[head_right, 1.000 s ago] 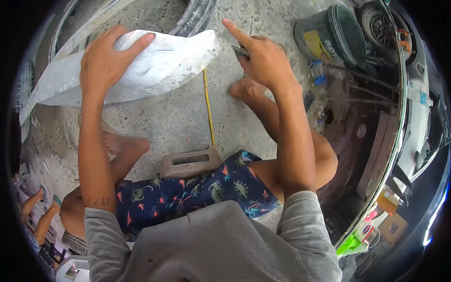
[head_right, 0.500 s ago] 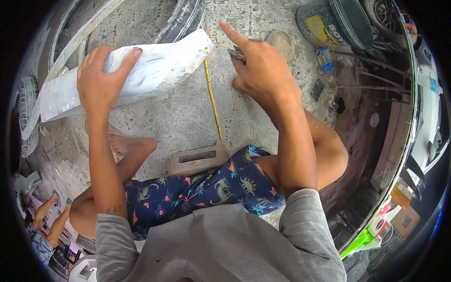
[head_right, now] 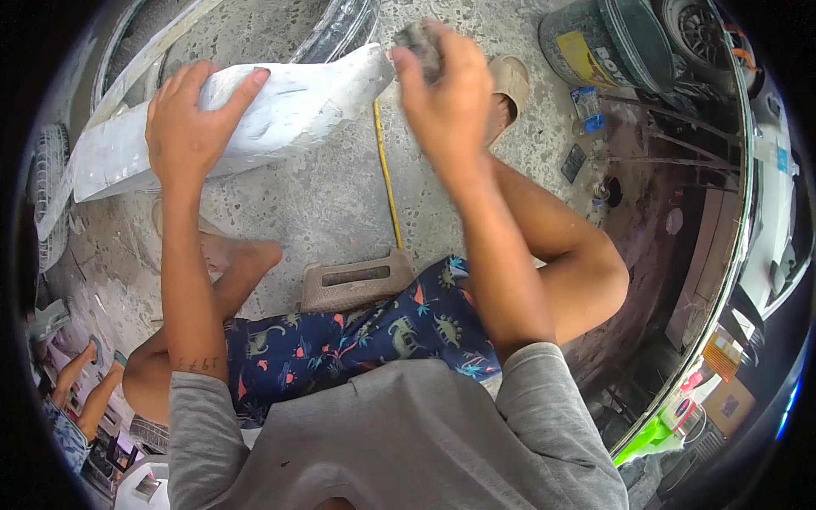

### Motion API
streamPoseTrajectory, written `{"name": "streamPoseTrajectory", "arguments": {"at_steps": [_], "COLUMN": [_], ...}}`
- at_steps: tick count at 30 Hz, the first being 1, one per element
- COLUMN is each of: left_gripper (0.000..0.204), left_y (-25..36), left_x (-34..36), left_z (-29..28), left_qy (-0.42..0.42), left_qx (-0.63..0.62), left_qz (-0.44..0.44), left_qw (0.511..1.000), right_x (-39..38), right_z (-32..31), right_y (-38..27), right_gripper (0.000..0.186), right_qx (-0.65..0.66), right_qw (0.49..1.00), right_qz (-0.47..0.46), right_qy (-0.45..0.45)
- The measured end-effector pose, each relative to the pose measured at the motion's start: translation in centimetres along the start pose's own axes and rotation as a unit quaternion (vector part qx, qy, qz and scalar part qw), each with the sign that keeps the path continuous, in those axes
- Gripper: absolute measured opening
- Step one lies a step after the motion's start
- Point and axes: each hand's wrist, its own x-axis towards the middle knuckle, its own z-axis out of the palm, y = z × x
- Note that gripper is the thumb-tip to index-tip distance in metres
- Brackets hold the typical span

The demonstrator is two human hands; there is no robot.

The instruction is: Sanding a white fiberglass car part using a sanding block.

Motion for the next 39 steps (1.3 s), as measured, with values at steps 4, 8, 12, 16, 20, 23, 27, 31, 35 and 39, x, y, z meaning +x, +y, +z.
{"name": "streamPoseTrajectory", "arguments": {"at_steps": [4, 8, 12, 16, 20, 23, 27, 31, 35, 39], "left_gripper": [0.068, 0.068, 0.081, 0.107, 0.120, 0.118, 0.111, 0.108, 0.103, 0.096], "left_y": [0.2, 0.5, -2.0, -3.9, -5.7, -5.2, -3.1, -0.7, 1.9, 2.6], "left_x": [0.3, 0.5, -0.4, 1.1, 2.9, 3.6, 3.1, 2.3, 0.8, -0.9], "left_z": [-0.7, -0.1, -1.2, -3.7, -4.8, -5.0, -5.7, -6.7, -4.7, -1.5], "left_qy": [-0.021, -0.026, -0.077, -0.213, -0.292, -0.320, -0.327, -0.295, -0.273, -0.243], "left_qx": [0.023, 0.022, 0.003, -0.028, -0.021, -0.009, 0.044, 0.030, 0.054, 0.076], "left_qz": [-0.008, 0.021, 0.111, 0.164, 0.167, 0.174, 0.179, 0.153, 0.141, 0.107], "left_qw": [0.999, 0.999, 0.991, 0.963, 0.942, 0.931, 0.927, 0.943, 0.950, 0.961], "right_x": [-3.0, 1.4, 0.2, -5.4, -7.2, -7.6, -6.7, -3.7, -0.8, -1.1], "right_z": [5.1, 6.3, 4.7, 2.9, 3.5, 5.4, 5.2, 4.8, 3.8, 6.5], "right_y": [-1.8, 0.4, -1.3, -1.3, -2.6, -2.4, -2.2, -0.8, 0.8, 1.0], "right_gripper": [0.028, 0.019, 0.028, 0.034, 0.033, 0.031, 0.030, 0.030, 0.034, 0.033], "right_qx": [0.011, -0.007, 0.199, 0.324, 0.325, 0.320, 0.339, 0.312, 0.309, 0.273], "right_qw": [0.983, 0.987, 0.938, 0.870, 0.861, 0.882, 0.871, 0.890, 0.892, 0.916], "right_qz": [-0.177, 0.072, 0.257, 0.359, 0.373, 0.317, 0.330, 0.287, 0.308, 0.264], "right_qy": [0.049, 0.146, 0.123, 0.099, 0.120, 0.141, 0.134, 0.169, 0.116, 0.128]}}
